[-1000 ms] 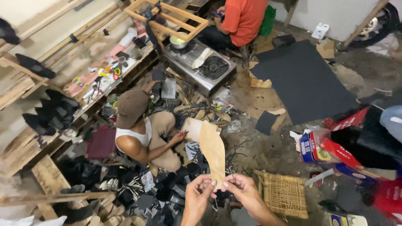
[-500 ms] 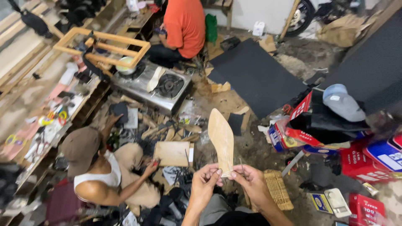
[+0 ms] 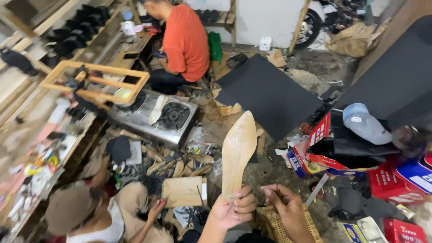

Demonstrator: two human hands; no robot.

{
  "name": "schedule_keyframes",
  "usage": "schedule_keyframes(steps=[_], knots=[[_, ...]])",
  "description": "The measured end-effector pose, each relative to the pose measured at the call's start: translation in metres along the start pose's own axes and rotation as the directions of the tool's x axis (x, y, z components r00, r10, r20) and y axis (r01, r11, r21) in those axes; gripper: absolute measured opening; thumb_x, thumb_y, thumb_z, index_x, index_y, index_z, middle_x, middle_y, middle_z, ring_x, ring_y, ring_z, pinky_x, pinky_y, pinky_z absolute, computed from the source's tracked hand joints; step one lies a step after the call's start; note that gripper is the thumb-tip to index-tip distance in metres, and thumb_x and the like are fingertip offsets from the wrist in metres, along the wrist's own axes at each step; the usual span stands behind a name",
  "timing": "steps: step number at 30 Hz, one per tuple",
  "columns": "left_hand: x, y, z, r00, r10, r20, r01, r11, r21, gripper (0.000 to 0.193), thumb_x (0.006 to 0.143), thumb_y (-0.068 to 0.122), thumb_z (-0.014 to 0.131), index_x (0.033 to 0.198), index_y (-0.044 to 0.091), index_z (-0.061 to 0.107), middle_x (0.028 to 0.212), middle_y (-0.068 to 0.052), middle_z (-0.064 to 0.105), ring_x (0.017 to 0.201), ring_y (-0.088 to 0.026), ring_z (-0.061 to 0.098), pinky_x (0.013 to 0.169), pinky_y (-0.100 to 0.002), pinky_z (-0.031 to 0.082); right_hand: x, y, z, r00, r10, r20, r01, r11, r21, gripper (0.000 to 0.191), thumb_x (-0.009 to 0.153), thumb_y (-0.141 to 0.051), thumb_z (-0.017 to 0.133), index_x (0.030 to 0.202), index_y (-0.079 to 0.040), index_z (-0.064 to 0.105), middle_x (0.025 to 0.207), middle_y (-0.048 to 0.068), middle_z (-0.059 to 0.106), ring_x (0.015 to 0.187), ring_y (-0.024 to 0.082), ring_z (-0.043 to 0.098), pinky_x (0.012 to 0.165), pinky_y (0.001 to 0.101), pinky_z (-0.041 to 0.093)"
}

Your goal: The person uses a wooden shoe insole template and a marking tool to trace multiple outlines onto a large sheet of black material. They repeatedly position the template, trace the shape, and move it to a new spot to create a row of identical insole outlines.

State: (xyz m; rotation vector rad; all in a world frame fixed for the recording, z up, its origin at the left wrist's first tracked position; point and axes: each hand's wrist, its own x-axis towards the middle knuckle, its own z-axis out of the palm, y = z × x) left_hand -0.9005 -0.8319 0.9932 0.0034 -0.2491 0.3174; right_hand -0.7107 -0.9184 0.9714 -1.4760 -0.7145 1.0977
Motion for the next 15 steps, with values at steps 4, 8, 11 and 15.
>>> schedule_keyframes(steps=[4,8,11,15], knots=[[0.030,0.057,-0.021,0.994,-0.037,-0.104,0.045,0.997,0.069,0.018,0.104,0.024,0.059,0.091,0.015,0.050,0.077,0.005,0.040,0.067,-0.007,0.037,0.056,-0.020,0.038,0.054,-0.001,0.002,0.995,-0.073,-0.072,0.074,0.997,0.011,0.025,0.093,-0.019,0.070,0.105,0.001,0.079,0.079,0.000,0.070,0.070,0.006,0.061,0.065,0.0229,0.051],[0.078,0.125,-0.056,0.806,0.350,-0.477,0.008,0.800,0.600,0.021,0.102,0.026,0.059,0.091,0.009,0.055,0.073,0.003,0.045,0.062,-0.009,0.043,0.054,-0.024,0.042,0.130,-0.011,0.018,0.984,0.043,-0.172,-0.035,0.998,0.047,0.027,0.095,-0.022,0.072,0.108,0.001,0.079,0.075,0.006,0.067,0.060,0.009,0.044,0.053,0.0243,0.032],[0.108,0.181,-0.075,0.659,0.611,-0.439,0.171,0.447,0.878,0.024,0.104,0.025,0.058,0.092,0.005,0.059,0.066,0.001,0.047,0.057,-0.009,0.047,0.053,-0.026,0.046,0.188,-0.025,0.032,0.988,0.115,-0.100,-0.104,0.989,0.105,0.031,0.091,-0.023,0.067,0.117,-0.008,0.074,0.082,0.000,0.072,0.058,0.005,0.041,0.052,0.0219,0.032],[0.134,0.247,-0.083,0.688,0.653,-0.316,0.398,0.024,0.917,0.020,0.099,0.019,0.064,0.091,0.001,0.065,0.068,-0.001,0.063,0.061,-0.006,0.053,0.053,-0.026,0.049,0.271,-0.034,0.064,0.998,-0.052,-0.019,0.052,0.999,0.016,0.030,0.094,-0.021,0.073,0.118,-0.004,0.072,0.093,0.000,0.071,0.079,0.004,0.059,0.069,0.0227,0.047]])
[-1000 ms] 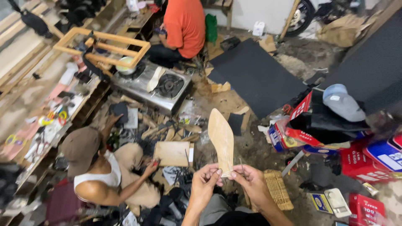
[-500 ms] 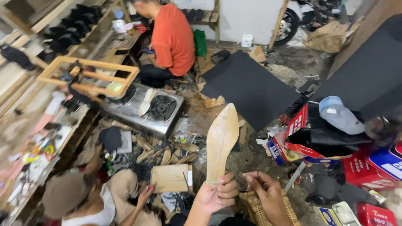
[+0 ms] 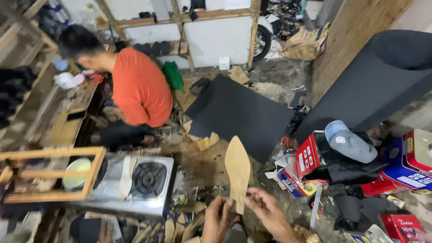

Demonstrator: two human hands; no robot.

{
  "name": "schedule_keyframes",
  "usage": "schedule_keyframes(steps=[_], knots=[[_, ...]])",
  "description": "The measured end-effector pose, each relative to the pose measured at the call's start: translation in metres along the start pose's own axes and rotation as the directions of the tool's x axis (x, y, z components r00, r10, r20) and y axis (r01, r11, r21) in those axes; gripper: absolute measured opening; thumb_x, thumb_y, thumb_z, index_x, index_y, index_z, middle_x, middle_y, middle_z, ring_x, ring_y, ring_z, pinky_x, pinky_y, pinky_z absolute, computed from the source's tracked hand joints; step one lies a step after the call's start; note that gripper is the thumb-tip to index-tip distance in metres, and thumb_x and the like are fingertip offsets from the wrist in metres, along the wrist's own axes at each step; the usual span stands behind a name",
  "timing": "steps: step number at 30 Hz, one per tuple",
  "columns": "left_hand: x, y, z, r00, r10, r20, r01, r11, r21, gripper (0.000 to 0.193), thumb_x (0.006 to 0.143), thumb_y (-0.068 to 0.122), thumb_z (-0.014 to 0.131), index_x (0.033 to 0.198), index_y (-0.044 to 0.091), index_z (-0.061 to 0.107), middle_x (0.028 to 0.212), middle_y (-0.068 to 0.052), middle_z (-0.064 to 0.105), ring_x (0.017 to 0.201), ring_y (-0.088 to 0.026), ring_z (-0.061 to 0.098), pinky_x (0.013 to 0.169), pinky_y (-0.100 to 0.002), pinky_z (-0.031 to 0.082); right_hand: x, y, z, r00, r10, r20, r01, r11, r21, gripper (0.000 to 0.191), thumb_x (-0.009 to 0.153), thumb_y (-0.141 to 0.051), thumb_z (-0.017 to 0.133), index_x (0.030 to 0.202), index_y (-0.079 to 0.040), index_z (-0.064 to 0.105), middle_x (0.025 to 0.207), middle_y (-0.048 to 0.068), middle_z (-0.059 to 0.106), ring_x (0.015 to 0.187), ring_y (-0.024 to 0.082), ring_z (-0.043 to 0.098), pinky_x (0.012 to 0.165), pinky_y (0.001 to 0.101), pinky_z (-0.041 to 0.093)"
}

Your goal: The person uses a wooden shoe insole template and a marking tool to trace multiple outlines onto a large sheet of black material. They repeatedly position the template, trace the shape, and move it to a new spot to create a row of identical insole outlines.

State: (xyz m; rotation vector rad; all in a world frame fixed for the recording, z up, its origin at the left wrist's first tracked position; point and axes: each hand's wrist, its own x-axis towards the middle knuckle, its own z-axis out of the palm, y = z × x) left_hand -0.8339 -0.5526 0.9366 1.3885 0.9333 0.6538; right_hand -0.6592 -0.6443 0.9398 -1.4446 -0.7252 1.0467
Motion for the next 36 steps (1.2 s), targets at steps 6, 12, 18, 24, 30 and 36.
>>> schedule_keyframes(steps=[6,12,18,24,30,36], knots=[[0.048,0.011,-0.010,0.940,-0.141,0.310,0.045,0.954,0.298,0.019,0.096,0.021,0.073,0.100,0.002,0.070,0.069,-0.009,0.070,0.061,-0.014,0.059,0.057,-0.030,0.049,0.034,0.026,-0.023,0.976,0.147,-0.160,-0.173,0.971,-0.165,0.033,0.086,-0.025,0.079,0.112,-0.004,0.076,0.089,0.004,0.079,0.078,0.009,0.068,0.071,0.0273,0.055],[0.087,-0.008,0.003,0.880,-0.065,0.470,-0.018,0.985,0.171,0.016,0.094,0.011,0.070,0.108,0.003,0.072,0.087,-0.013,0.079,0.084,-0.019,0.080,0.076,-0.033,0.061,0.041,0.019,-0.085,0.744,0.292,-0.600,-0.208,0.956,0.208,0.027,0.084,-0.020,0.080,0.104,-0.004,0.074,0.067,-0.003,0.050,0.055,0.007,0.041,0.049,0.0269,0.030],[0.122,-0.037,0.022,0.885,0.325,0.334,-0.413,0.879,0.240,0.023,0.083,0.009,0.079,0.106,0.005,0.076,0.084,-0.012,0.078,0.074,-0.021,0.075,0.066,-0.034,0.060,0.076,-0.008,-0.129,0.737,0.253,-0.626,-0.010,0.931,0.364,0.015,0.089,-0.017,0.075,0.085,-0.008,0.063,0.061,-0.009,0.046,0.047,0.003,0.034,0.043,0.0248,0.021],[0.237,-0.025,0.051,0.784,-0.213,0.583,-0.011,0.934,0.356,0.016,0.096,0.014,0.073,0.109,0.006,0.072,0.082,-0.009,0.075,0.072,-0.015,0.070,0.066,-0.029,0.054,0.141,0.001,-0.166,0.683,0.223,-0.696,-0.023,0.958,0.285,0.015,0.090,-0.019,0.076,0.093,-0.005,0.071,0.060,-0.009,0.045,0.049,0.002,0.035,0.045,0.0241,0.023],[0.370,-0.015,0.156,0.766,-0.159,0.623,-0.063,0.946,0.318,0.014,0.092,0.009,0.067,0.105,0.007,0.072,0.083,-0.009,0.076,0.072,-0.014,0.074,0.068,-0.030,0.058,0.255,0.049,-0.274,0.625,0.260,-0.736,-0.042,0.953,0.302,0.023,0.090,-0.021,0.075,0.096,0.001,0.076,0.061,-0.001,0.058,0.046,0.005,0.040,0.044,0.0264,0.028],[0.517,-0.020,0.262,0.749,0.093,0.656,-0.343,0.902,0.264,0.009,0.091,0.014,0.073,0.096,0.008,0.078,0.080,-0.011,0.078,0.078,-0.018,0.079,0.074,-0.032,0.062,0.395,0.064,-0.408,0.730,0.210,-0.650,0.012,0.947,0.320,0.028,0.089,-0.026,0.074,0.092,0.002,0.074,0.071,0.002,0.069,0.061,0.006,0.059,0.056,0.0247,0.044]])
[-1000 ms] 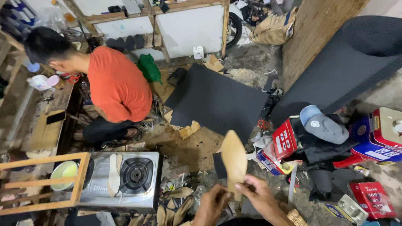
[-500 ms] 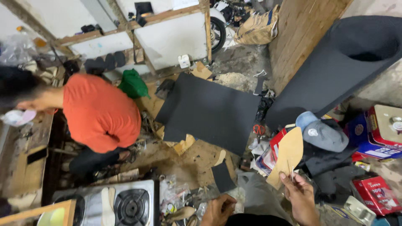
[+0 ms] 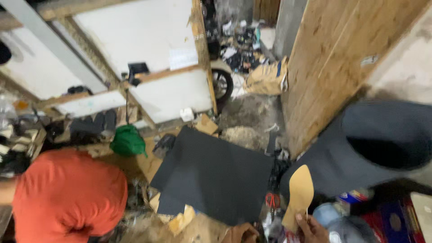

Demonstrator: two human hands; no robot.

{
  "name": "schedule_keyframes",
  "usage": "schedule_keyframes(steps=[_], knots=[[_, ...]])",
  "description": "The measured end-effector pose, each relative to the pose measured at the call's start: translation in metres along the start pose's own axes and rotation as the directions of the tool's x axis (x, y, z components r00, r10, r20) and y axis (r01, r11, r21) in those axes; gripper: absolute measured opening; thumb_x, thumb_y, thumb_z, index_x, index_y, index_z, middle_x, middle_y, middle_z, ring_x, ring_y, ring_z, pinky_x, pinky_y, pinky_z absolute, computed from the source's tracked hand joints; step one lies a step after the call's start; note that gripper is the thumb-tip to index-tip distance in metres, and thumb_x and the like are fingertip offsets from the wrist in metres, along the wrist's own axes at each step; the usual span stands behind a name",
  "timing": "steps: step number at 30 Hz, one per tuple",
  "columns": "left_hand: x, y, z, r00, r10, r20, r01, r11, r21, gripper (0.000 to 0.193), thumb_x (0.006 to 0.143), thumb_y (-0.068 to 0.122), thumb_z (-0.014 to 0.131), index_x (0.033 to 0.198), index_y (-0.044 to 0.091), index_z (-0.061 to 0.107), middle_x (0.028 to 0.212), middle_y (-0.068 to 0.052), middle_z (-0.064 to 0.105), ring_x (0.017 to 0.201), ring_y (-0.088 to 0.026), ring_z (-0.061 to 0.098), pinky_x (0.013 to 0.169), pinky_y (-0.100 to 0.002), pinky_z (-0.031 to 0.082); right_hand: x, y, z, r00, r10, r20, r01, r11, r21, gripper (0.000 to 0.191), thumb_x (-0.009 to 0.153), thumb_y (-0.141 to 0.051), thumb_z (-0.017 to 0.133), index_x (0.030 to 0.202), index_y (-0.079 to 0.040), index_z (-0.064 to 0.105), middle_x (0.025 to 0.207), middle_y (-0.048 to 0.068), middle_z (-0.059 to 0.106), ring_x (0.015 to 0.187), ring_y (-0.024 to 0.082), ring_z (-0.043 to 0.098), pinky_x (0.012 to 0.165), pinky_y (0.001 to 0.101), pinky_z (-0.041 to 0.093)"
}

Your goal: The person uses a wooden shoe insole template and a marking tool to trace multiple outlines onto a large sheet of black material. They repeatedly position the template, trace the shape, and move it to a new spot to create a row of identical insole outlines.

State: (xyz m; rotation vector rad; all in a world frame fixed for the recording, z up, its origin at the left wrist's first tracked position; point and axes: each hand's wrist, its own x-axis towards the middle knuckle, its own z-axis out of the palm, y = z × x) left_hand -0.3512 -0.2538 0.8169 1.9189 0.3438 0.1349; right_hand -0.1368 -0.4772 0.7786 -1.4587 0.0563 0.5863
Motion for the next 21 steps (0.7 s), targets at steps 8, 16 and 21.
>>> schedule_keyframes(steps=[8,16,21], knots=[[0.102,-0.083,-0.039,0.931,-0.077,-0.356,0.081,0.997,-0.005,0.008,0.084,0.019,0.070,0.084,0.015,0.077,0.067,-0.002,0.076,0.060,-0.013,0.074,0.060,-0.031,0.060,0.125,-0.104,0.069,0.992,0.120,0.040,-0.116,0.988,-0.100,0.029,0.091,-0.028,0.074,0.089,0.001,0.074,0.059,0.001,0.052,0.049,0.009,0.037,0.046,0.0286,0.024],[0.237,-0.133,-0.030,0.355,0.164,-0.920,0.136,0.965,0.224,0.013,0.068,0.025,0.080,0.065,0.015,0.073,0.044,0.004,0.071,0.037,-0.012,0.063,0.041,-0.032,0.054,0.270,-0.235,0.191,0.903,-0.059,0.426,0.266,0.855,-0.444,0.025,0.087,-0.026,0.077,0.090,-0.002,0.083,0.063,-0.004,0.057,0.059,0.006,0.045,0.054,0.0255,0.034],[0.407,-0.145,-0.084,0.395,0.427,-0.814,-0.098,0.900,0.425,0.012,0.078,0.023,0.077,0.076,0.011,0.076,0.060,-0.003,0.069,0.051,-0.013,0.068,0.048,-0.030,0.057,0.421,-0.290,0.289,0.760,-0.162,0.630,0.376,0.900,-0.223,0.023,0.089,-0.024,0.075,0.091,-0.001,0.079,0.072,-0.006,0.066,0.068,0.003,0.053,0.060,0.0236,0.041]])
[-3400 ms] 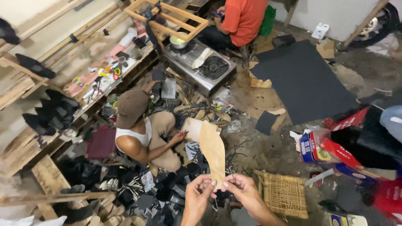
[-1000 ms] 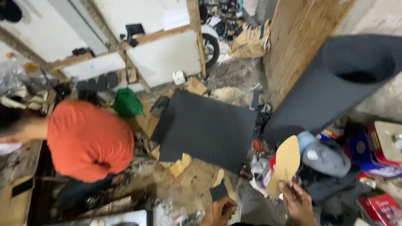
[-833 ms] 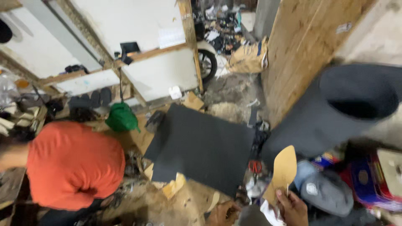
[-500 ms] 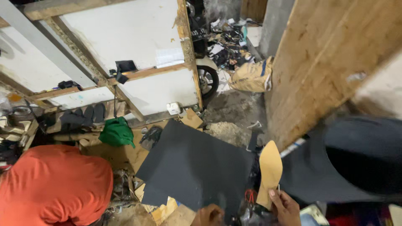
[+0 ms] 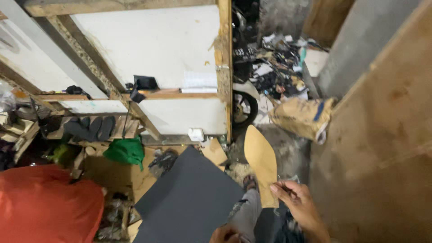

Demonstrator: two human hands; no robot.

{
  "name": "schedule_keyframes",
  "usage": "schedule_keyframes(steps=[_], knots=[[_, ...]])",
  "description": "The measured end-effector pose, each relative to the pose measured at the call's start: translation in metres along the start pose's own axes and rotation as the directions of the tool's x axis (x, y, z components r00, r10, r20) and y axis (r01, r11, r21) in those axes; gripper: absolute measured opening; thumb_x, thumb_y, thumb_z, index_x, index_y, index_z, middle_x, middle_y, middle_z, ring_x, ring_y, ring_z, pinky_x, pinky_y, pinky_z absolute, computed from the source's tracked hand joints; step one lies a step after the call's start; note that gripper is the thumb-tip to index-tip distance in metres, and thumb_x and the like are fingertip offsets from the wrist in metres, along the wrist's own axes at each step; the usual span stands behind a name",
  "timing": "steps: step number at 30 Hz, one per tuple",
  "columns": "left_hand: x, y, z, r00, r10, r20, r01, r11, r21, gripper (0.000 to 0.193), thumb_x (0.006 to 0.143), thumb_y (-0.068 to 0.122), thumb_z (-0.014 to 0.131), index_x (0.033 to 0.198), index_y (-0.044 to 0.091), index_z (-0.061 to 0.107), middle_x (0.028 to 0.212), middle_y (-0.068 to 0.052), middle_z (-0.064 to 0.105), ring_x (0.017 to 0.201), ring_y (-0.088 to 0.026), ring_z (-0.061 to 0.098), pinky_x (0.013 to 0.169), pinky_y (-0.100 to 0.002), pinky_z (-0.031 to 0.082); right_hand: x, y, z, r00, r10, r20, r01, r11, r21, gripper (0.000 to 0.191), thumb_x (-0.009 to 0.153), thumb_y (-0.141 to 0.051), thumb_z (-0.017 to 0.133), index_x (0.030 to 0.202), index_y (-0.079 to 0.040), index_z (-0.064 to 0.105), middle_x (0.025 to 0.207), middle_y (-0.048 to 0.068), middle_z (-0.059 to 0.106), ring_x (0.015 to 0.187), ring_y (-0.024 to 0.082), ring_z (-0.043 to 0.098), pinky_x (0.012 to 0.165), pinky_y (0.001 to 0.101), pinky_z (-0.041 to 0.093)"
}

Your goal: The person uses a wooden shoe insole template and a marking tool to trace multiple outlines onto a large sheet of black material. They repeatedly position the template, trace the shape, and move it to a new spot to create a row of identical insole outlines.

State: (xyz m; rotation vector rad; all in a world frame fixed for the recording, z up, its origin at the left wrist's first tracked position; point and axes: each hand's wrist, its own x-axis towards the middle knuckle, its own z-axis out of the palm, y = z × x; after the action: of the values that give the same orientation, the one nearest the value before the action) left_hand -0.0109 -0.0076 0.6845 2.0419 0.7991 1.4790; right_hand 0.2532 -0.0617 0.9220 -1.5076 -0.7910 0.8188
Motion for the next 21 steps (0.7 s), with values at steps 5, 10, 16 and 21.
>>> schedule_keyframes(steps=[5,10,16,21], knots=[[0.217,-0.041,0.122,0.306,-0.522,0.796,0.922,0.371,-0.111,0.019,0.101,0.013,0.061,0.111,-0.002,0.067,0.081,-0.007,0.070,0.072,-0.016,0.068,0.067,-0.031,0.056,0.213,-0.023,-0.018,0.971,0.101,0.217,-0.041,0.963,-0.265,0.022,0.089,-0.024,0.075,0.088,-0.002,0.080,0.066,-0.002,0.063,0.058,0.007,0.047,0.053,0.0256,0.036],[0.378,-0.041,0.195,0.537,-0.628,0.563,0.839,0.469,-0.277,0.023,0.100,0.013,0.056,0.110,-0.004,0.067,0.084,-0.008,0.069,0.071,-0.014,0.066,0.066,-0.028,0.056,0.359,-0.052,-0.025,0.853,0.056,0.518,-0.017,0.997,-0.079,0.021,0.092,-0.021,0.072,0.091,-0.001,0.075,0.073,-0.005,0.070,0.068,0.002,0.058,0.059,0.0239,0.048],[0.463,-0.039,0.228,0.550,-0.769,0.325,0.770,0.318,-0.553,0.026,0.095,0.011,0.062,0.119,0.001,0.068,0.097,-0.004,0.072,0.082,-0.012,0.066,0.070,-0.028,0.053,0.460,-0.079,-0.005,0.745,0.063,0.664,-0.031,0.998,-0.060,0.022,0.093,-0.021,0.072,0.090,0.001,0.075,0.075,-0.005,0.067,0.071,0.002,0.054,0.062,0.0230,0.045],[0.516,-0.033,0.243,0.515,-0.856,0.047,0.606,0.325,-0.726,0.027,0.103,0.020,0.053,0.122,0.005,0.066,0.108,-0.001,0.073,0.095,-0.008,0.068,0.087,-0.027,0.055,0.531,-0.095,0.023,0.681,0.193,0.707,-0.091,0.980,-0.180,0.020,0.091,-0.021,0.072,0.089,-0.002,0.077,0.063,-0.005,0.053,0.054,0.005,0.040,0.048,0.0250,0.030]])
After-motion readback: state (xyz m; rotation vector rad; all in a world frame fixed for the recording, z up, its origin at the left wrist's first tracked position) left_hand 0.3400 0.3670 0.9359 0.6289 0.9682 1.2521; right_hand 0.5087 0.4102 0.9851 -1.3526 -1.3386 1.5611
